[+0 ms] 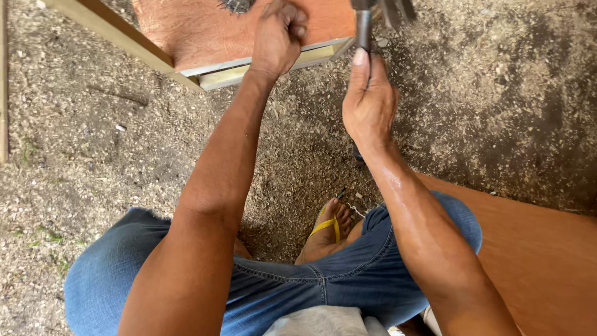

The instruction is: The person kneels on the ground in front of a plywood panel attached to a wooden frame and hammers nails into the panel, holding nails in place with one hand while striking with a claw hammer. They work along the panel edge and frame joints, then set the hammer down and reach toward a box on the ground.

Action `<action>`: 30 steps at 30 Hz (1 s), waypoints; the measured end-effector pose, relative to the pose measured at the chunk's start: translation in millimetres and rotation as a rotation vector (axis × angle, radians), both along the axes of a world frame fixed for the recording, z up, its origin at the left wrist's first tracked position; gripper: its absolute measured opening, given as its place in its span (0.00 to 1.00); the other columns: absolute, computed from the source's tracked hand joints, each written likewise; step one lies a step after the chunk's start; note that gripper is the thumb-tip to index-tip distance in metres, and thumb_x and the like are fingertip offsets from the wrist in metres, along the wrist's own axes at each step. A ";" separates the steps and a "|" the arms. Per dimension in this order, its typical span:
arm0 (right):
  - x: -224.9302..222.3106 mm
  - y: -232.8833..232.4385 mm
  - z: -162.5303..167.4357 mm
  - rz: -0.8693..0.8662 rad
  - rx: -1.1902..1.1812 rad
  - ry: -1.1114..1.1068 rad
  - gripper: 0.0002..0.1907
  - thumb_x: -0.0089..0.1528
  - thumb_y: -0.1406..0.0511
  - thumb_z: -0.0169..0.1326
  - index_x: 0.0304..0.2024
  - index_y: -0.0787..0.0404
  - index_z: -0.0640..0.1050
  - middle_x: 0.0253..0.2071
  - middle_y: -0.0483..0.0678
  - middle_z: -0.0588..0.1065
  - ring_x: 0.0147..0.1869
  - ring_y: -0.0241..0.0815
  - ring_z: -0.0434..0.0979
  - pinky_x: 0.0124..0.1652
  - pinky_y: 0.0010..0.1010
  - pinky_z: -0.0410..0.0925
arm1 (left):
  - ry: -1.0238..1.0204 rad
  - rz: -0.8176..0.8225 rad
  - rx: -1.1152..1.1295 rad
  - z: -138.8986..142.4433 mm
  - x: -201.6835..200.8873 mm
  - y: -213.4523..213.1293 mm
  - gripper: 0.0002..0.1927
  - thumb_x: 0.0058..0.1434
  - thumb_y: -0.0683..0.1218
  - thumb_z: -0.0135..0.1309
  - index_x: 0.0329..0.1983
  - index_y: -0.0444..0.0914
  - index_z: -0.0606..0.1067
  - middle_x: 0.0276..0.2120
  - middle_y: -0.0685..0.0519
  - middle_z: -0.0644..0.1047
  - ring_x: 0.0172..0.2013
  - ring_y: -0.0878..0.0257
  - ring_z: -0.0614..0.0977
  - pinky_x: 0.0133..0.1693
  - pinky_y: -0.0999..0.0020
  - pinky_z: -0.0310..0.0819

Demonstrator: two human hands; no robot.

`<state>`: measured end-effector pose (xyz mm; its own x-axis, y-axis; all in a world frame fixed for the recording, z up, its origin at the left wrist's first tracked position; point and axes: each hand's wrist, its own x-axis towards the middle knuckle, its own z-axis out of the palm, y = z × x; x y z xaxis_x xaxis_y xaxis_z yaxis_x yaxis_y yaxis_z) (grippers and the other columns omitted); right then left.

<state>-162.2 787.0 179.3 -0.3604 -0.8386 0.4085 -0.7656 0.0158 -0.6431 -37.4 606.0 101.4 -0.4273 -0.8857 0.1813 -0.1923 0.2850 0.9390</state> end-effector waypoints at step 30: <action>9.8 -16.6 -12.2 -0.122 0.722 -0.081 0.21 0.76 0.51 0.40 0.40 0.60 0.72 0.16 0.41 0.65 0.14 0.39 0.64 0.13 0.36 0.56 | -0.190 0.595 -0.338 -1.5 30.5 -7.1 0.08 0.62 0.35 0.51 0.43 0.34 0.69 0.47 0.41 0.67 0.52 0.45 0.71 0.57 0.49 0.68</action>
<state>-152.4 770.4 167.1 -0.4738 -0.8408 -0.2617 -0.6821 0.5384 -0.4949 -6.9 598.9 99.9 0.0595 -0.8870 0.4579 -0.5578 0.3508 0.7522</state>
